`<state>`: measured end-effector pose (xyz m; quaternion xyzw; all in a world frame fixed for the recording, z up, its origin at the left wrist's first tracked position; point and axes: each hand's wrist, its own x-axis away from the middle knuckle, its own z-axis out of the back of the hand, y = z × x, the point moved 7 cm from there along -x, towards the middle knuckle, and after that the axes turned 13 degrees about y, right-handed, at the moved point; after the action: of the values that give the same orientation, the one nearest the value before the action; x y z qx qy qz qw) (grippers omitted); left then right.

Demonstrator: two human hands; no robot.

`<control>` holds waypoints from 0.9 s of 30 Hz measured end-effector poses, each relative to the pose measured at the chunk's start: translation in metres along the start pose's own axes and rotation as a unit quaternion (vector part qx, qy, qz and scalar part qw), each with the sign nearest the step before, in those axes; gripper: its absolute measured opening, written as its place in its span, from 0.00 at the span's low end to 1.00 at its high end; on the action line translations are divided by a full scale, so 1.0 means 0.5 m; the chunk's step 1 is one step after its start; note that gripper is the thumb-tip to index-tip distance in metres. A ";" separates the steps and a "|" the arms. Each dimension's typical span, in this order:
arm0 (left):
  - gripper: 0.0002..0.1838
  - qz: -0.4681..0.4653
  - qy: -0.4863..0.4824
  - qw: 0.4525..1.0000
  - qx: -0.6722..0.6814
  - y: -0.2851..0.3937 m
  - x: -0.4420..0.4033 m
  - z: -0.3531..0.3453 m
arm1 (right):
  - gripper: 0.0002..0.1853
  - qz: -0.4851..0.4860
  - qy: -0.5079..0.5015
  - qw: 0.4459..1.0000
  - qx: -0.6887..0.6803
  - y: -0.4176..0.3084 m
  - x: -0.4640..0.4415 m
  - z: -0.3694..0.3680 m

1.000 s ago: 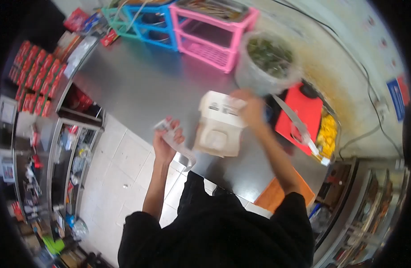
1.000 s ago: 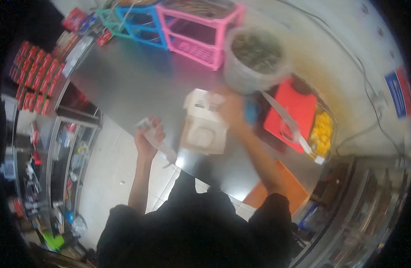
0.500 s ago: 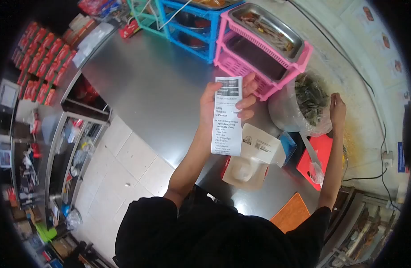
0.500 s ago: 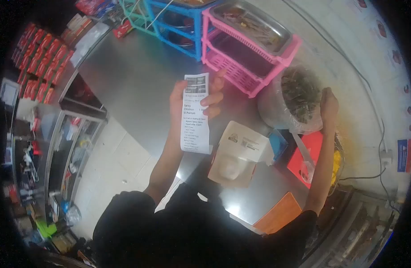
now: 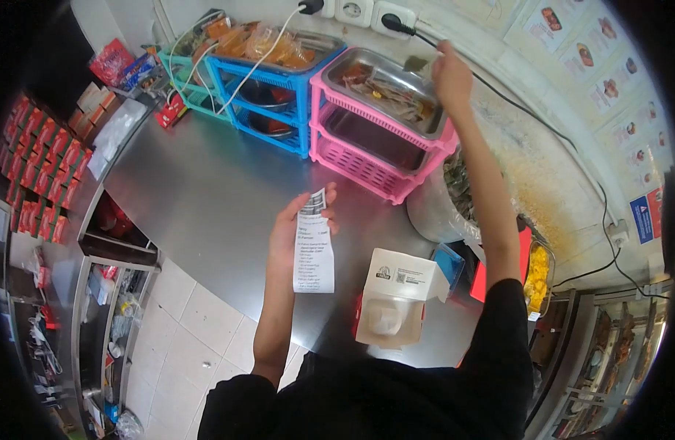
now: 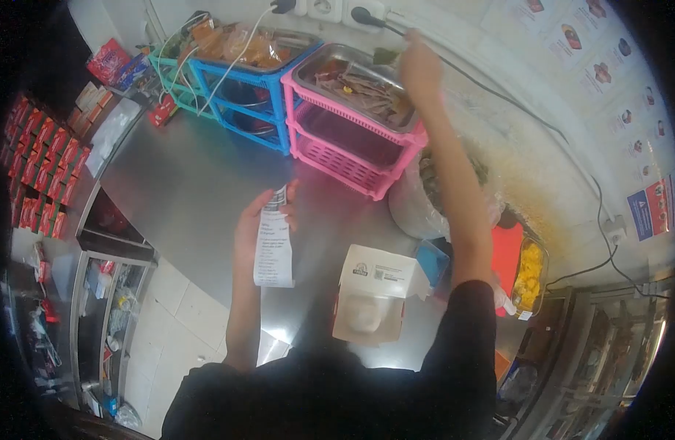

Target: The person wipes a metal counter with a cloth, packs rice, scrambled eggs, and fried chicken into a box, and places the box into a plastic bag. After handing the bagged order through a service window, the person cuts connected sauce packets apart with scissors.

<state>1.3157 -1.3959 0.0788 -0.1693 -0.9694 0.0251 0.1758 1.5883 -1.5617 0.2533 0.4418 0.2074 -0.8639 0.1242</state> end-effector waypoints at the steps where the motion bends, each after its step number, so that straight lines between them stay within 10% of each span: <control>1: 0.21 -0.008 -0.005 1.000 0.001 0.009 0.007 -0.001 | 0.14 0.058 -0.035 0.998 0.012 -0.009 0.001 -0.035; 6: 0.21 -0.063 -0.011 0.998 -0.026 0.059 0.030 0.003 | 0.14 0.273 -0.245 0.924 -0.104 -0.039 0.079 -0.194; 10: 0.21 -0.079 -0.030 0.996 -0.034 0.074 0.044 -0.017 | 0.15 0.158 -0.383 0.910 -0.024 -0.005 0.071 -0.225; 14: 0.22 -0.081 -0.047 0.995 -0.037 0.062 0.055 -0.020 | 0.08 0.216 -0.051 0.975 -0.031 -0.020 0.037 -0.111; 18: 0.22 -0.097 -0.023 0.994 -0.036 0.045 0.089 0.017 | 0.12 0.153 -0.040 0.970 -0.186 -0.020 0.069 0.088; 27: 0.17 -0.099 0.138 0.985 -0.030 -0.066 0.162 0.268 | 0.08 -0.020 -0.443 0.838 -0.317 -0.013 0.645 0.365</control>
<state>1.1870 -1.3980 -0.0164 -0.0800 -0.9481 -0.0453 0.3043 1.2691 -1.6516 0.0876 -0.0562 0.4021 -0.8565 0.3186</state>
